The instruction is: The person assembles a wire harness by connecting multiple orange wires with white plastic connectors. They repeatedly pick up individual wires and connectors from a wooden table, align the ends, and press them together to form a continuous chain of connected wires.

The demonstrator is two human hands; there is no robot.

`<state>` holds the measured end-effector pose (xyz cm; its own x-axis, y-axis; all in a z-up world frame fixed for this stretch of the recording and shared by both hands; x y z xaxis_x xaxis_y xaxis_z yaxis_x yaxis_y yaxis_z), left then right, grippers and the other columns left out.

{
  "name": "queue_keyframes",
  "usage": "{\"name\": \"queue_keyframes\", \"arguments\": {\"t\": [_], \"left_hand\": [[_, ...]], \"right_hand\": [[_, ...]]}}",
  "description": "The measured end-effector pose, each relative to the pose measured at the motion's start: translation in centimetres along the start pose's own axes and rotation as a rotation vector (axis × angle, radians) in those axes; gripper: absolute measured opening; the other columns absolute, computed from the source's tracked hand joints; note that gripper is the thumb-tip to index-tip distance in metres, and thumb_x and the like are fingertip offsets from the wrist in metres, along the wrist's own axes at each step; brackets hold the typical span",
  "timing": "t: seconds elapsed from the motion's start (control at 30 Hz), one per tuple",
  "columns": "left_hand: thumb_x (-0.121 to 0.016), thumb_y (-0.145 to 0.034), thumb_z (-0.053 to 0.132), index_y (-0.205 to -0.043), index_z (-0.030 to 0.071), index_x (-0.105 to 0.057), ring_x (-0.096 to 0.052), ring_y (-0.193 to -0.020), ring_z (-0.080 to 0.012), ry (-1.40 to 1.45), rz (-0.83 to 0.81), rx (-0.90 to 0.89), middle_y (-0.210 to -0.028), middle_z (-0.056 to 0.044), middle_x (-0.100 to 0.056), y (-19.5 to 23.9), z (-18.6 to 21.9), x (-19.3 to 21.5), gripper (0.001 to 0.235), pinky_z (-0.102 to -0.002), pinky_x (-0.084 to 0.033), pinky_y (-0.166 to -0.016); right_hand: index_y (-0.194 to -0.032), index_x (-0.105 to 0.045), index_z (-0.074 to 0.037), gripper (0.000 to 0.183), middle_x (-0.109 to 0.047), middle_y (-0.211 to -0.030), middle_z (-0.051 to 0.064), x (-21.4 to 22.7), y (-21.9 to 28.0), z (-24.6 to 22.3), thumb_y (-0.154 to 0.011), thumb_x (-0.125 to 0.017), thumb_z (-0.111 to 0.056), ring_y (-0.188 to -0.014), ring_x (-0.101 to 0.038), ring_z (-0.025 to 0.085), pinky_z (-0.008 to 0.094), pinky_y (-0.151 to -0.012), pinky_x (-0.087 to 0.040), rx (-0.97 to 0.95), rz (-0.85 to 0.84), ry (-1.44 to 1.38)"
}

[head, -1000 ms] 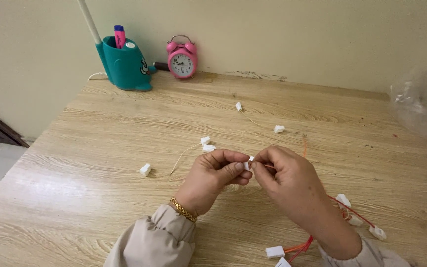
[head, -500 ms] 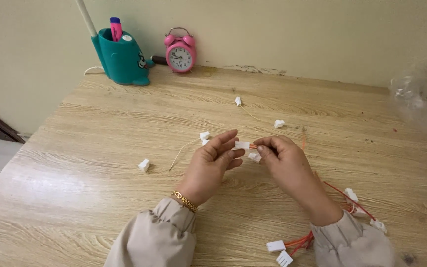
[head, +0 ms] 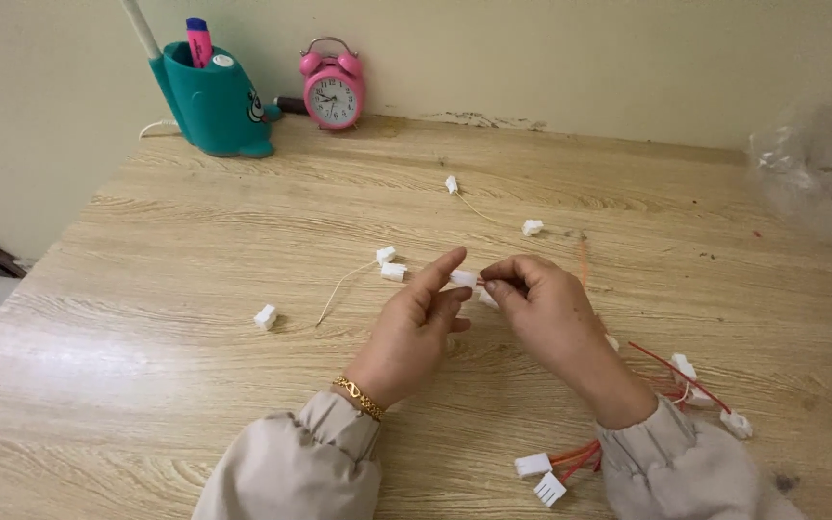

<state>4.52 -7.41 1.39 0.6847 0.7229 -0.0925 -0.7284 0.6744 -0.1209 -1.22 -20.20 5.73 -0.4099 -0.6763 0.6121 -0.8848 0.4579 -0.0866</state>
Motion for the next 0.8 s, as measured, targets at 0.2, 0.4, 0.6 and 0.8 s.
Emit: {"name": "queue_keyframes", "arguments": {"t": [0.2,0.4,0.6,0.8], "left_hand": [[-0.039,-0.095,-0.005,-0.147,0.016,-0.040,-0.063,-0.111,-0.0295,0.019,0.031,0.031,-0.142,-0.028,-0.042,0.3,0.4,0.3,0.056,-0.037,-0.060,-0.084],[-0.044,-0.097,0.006,-0.141,0.026,-0.048,-0.066,-0.067,-0.0100,-0.263,0.151,0.070,-0.095,-0.008,-0.071,-0.8,0.0,3.6,0.049,-0.020,-0.057,-0.061],[-0.061,-0.078,0.001,-0.115,0.009,-0.065,-0.058,-0.100,-0.0317,-1.018,0.311,-0.526,-0.115,-0.010,-0.068,-0.2,3.5,5.4,0.038,-0.041,-0.044,-0.090],[-0.060,-0.076,0.030,-0.121,0.020,-0.064,-0.049,-0.118,-0.0340,-1.346,0.345,-0.206,-0.129,-0.001,-0.063,-0.9,0.5,6.5,0.046,-0.055,-0.039,-0.086]], "right_hand": [[-0.102,-0.072,-0.007,0.016,-0.068,-0.091,0.014,0.3,-0.7,0.9,-0.089,-0.063,-0.010,-0.091,-0.069,0.027,0.037,-0.079,-0.056,-0.001,0.018,0.051],[-0.102,-0.072,-0.007,0.016,-0.067,-0.091,0.015,0.4,-1.8,2.9,-0.089,-0.064,-0.010,-0.093,-0.069,0.031,0.039,-0.079,-0.056,0.031,0.019,0.108],[-0.099,-0.073,-0.013,0.016,-0.072,-0.100,-0.002,5.7,2.4,-4.1,-0.086,-0.065,-0.018,-0.086,-0.065,0.009,0.025,-0.078,-0.049,-0.012,-0.002,0.134],[-0.085,-0.080,-0.023,0.012,-0.072,-0.072,-0.009,8.0,6.5,-5.2,-0.082,-0.071,-0.030,-0.065,-0.063,0.006,0.024,-0.062,-0.047,-0.022,-0.283,0.470]]}}
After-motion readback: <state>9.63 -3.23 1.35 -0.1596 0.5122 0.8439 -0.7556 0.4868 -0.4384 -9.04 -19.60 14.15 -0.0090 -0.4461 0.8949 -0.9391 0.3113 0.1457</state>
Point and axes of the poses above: each hand's wrist, its own y-axis away from the middle knuckle, its own x-axis out of the back of the hand, z = x × y, the point moved 9 cm from there along -y, towards the middle knuckle
